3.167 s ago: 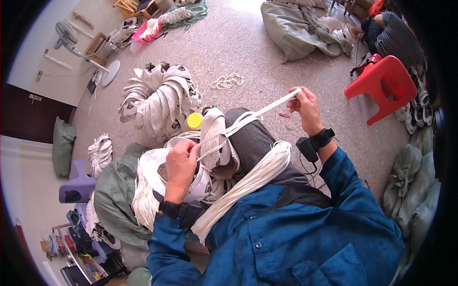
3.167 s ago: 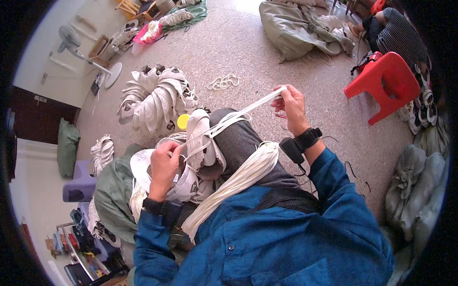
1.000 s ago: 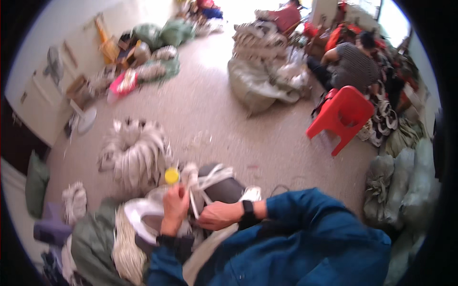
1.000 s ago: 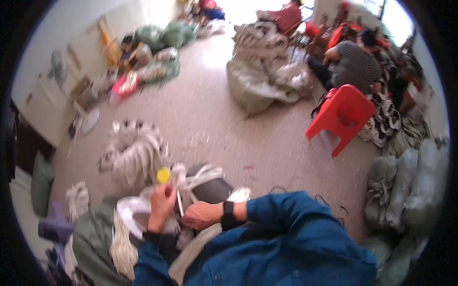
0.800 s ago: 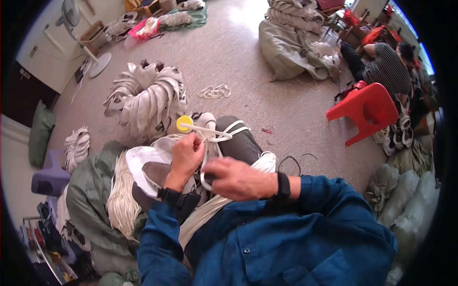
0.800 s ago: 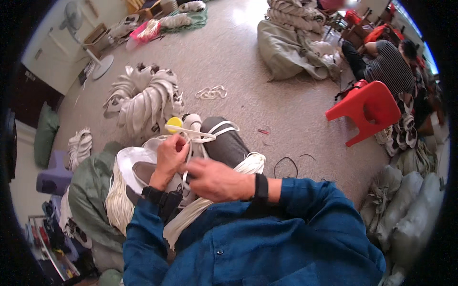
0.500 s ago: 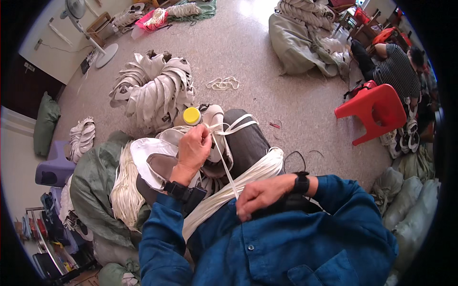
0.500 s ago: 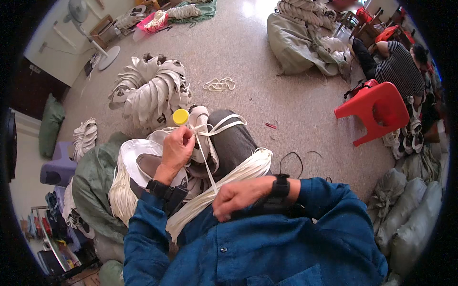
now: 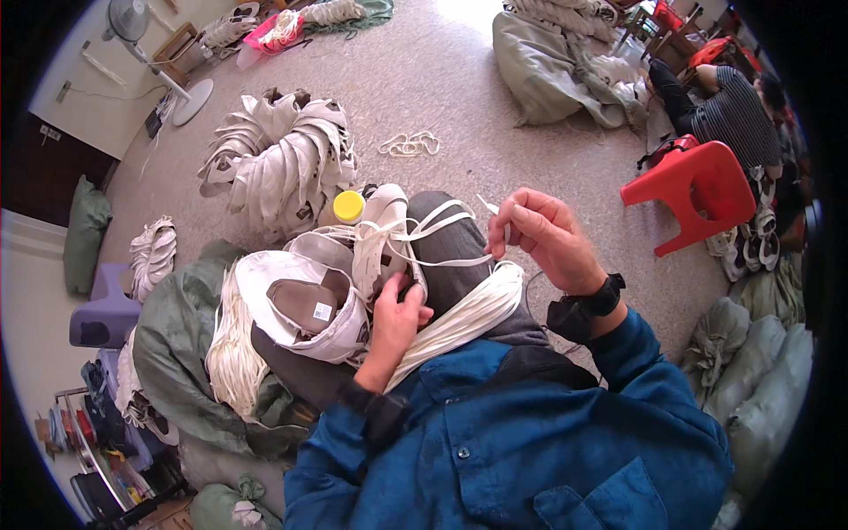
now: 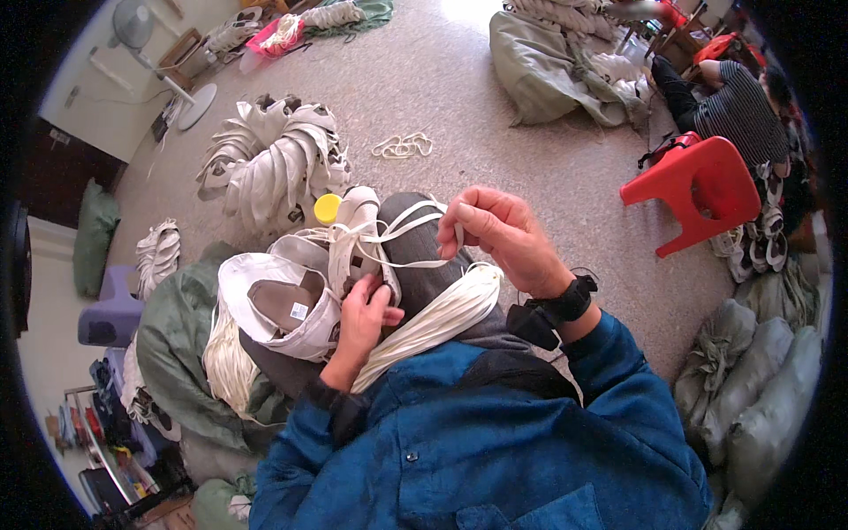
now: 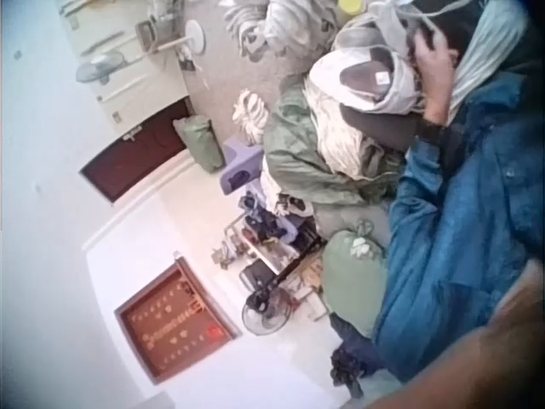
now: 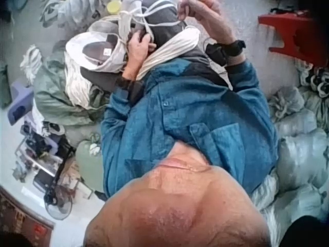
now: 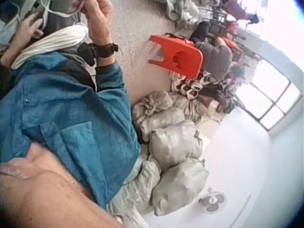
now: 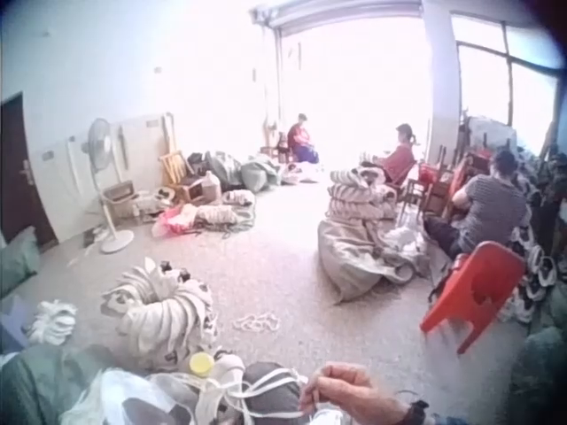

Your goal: Insert and thread laces through the eyelets of a shoe upper.

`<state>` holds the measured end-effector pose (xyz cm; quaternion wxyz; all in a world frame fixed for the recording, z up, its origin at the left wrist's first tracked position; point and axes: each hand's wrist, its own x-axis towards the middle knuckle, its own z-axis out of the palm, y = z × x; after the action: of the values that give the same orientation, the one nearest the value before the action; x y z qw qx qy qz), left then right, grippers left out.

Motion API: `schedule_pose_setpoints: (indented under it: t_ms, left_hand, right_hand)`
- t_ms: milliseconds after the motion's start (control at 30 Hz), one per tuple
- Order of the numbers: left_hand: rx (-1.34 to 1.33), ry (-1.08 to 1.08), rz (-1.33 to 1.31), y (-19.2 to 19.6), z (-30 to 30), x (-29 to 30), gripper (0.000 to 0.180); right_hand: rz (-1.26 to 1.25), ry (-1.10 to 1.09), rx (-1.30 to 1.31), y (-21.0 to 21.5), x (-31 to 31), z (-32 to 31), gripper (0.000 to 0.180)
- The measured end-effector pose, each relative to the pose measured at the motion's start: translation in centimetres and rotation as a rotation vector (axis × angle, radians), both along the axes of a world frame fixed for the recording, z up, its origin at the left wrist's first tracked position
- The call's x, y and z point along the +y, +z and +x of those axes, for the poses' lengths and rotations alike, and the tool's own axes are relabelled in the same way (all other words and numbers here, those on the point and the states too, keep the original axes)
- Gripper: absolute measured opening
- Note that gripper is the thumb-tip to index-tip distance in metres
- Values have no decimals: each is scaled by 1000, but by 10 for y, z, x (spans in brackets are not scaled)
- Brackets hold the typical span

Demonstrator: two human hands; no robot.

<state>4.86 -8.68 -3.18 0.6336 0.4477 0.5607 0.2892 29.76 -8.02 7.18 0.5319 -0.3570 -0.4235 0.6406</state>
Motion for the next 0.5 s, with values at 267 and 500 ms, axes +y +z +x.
schedule_pose_setpoints:
  t_ms: [267,500]
  left_hand:
    - [-325,202,53,-38,16,19,29]
    - [-167,109,-19,-1,-12,-2,16]
  right_hand:
    - [-38,77,-71,-17,-7,-9,27]
    - [-57,-192,-189,-28,4,-3,17]
